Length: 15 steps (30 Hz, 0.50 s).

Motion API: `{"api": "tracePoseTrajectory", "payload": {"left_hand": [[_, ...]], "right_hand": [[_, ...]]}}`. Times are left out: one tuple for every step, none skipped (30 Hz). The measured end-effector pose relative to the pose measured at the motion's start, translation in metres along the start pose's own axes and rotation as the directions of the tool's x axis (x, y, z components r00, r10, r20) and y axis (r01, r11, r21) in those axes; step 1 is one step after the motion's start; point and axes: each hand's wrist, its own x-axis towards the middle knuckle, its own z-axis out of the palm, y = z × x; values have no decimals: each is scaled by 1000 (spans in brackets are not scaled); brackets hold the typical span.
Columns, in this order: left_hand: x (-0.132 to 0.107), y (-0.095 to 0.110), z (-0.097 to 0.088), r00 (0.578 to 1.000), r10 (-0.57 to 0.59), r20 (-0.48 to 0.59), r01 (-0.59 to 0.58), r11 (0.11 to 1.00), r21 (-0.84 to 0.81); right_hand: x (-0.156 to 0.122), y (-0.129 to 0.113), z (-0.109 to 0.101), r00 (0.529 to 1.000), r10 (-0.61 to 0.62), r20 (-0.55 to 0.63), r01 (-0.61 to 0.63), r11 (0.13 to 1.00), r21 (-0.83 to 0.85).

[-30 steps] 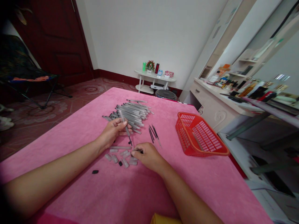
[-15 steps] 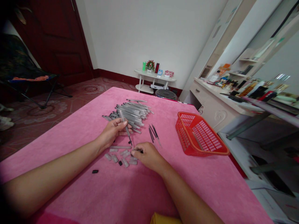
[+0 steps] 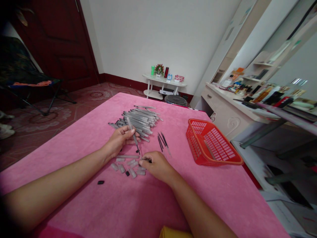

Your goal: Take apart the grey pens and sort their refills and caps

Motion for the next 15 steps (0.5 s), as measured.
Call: {"api": "tracePoseTrajectory", "payload": {"left_hand": [[0,0,0,1000,1,0,-1,1000,0],[0,0,0,1000,2,-1,-2,1000,-1],[-1,0,0,1000,1,-1,-1,1000,-1],[-1,0,0,1000,0,-2,0,1000,-2],[-1,0,0,1000,-2,-1,2,1000,-2],[-1,0,0,1000,-3,-1,3,1000,-2],[0,-1,0,1000,-4,1,4,1000,-1],[0,-1,0,1000,-3,3,3,1000,0],[0,-1,-1,1000,-3,6,3,1000,2],[1,-2,-1,1000,-2,6,2,1000,3],[1,-2,-1,1000,-3,5,3,1000,4],[1,-2,-1,1000,-4,4,4,1000,3],[1,-2,-2,1000,-5,4,5,1000,2],[1,-2,-2,1000,-5,4,5,1000,1],[0,-2,-1,1000,-5,4,5,1000,0]], "right_hand": [[0,-1,0,1000,1,0,-1,1000,-2],[0,-1,0,1000,1,-1,-1,1000,-4],[-1,-1,0,1000,1,-1,-1,1000,-5],[-1,-1,-1,1000,1,-1,-1,1000,-7],[-1,-1,-1,1000,-1,-2,1,1000,-7],[-1,-1,0,1000,-2,-3,2,1000,-7],[0,-1,0,1000,-3,-2,3,1000,-6],[0,0,0,1000,-4,-4,4,1000,-6],[0,0,0,1000,-3,-4,3,1000,-6],[1,0,0,1000,0,-4,0,1000,-6],[1,1,0,1000,3,-5,-3,1000,-5],[1,0,0,1000,6,-6,-6,1000,-4],[1,0,0,1000,9,-6,-9,1000,-1],[2,0,0,1000,11,-6,-11,1000,3],[2,0,0,1000,11,-5,-11,1000,6]]}}
